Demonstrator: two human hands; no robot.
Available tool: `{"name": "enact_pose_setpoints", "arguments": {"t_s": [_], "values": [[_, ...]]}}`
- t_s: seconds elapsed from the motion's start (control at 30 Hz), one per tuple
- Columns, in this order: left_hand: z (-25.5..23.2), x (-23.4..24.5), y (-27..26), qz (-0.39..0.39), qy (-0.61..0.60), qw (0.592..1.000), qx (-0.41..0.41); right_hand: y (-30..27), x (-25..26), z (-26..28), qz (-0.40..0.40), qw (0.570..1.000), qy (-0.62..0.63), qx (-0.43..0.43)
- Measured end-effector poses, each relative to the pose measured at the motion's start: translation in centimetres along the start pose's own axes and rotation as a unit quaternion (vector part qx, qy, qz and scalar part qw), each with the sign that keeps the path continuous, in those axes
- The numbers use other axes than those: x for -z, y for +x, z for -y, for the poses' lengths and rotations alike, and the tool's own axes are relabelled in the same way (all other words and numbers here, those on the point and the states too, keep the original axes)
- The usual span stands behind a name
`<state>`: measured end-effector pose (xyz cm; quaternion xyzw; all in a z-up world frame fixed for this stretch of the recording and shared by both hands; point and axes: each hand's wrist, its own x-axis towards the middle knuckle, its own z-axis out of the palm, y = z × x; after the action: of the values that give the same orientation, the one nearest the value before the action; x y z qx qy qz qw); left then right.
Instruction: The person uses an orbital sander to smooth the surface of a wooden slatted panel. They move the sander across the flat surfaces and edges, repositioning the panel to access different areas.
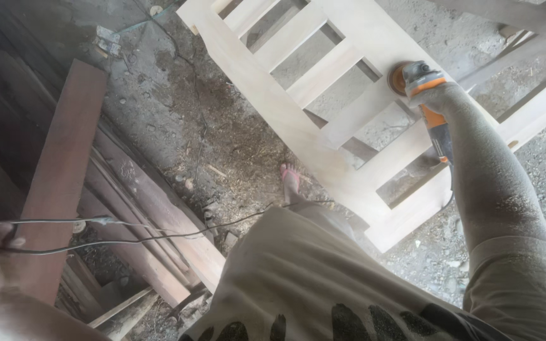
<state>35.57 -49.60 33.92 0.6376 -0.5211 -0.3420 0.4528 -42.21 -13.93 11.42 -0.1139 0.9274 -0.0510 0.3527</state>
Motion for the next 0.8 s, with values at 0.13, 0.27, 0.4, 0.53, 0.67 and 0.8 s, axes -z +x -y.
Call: {"name": "enact_pose_setpoints", "arguments": {"t_s": [0.13,0.27,0.4,0.53,0.67,0.8], "values": [[1.1,-12.8,0.8,0.128,-0.008,0.989,0.079,1.7,2.0,1.8,0.008,0.999,0.024,-0.041],[3.4,-22.5,-0.4,0.203,0.024,0.970,0.129,-1.3,0.4,4.9,0.037,0.999,0.017,-0.023],[8.2,-31.6,0.1,0.297,0.095,0.940,0.141,-7.1,-4.1,8.3,0.092,0.995,-0.024,0.017],[16.0,-41.5,0.2,0.420,0.049,0.899,0.116,-14.0,-8.4,10.1,0.139,0.985,-0.097,0.036],[22.9,-46.8,0.4,0.456,0.025,0.871,0.182,-15.0,-9.7,10.3,0.136,0.984,-0.105,0.054],[26.7,-47.5,1.8,0.501,0.077,0.841,0.186,-8.4,-8.7,6.7,0.104,0.992,-0.053,-0.046]]}}
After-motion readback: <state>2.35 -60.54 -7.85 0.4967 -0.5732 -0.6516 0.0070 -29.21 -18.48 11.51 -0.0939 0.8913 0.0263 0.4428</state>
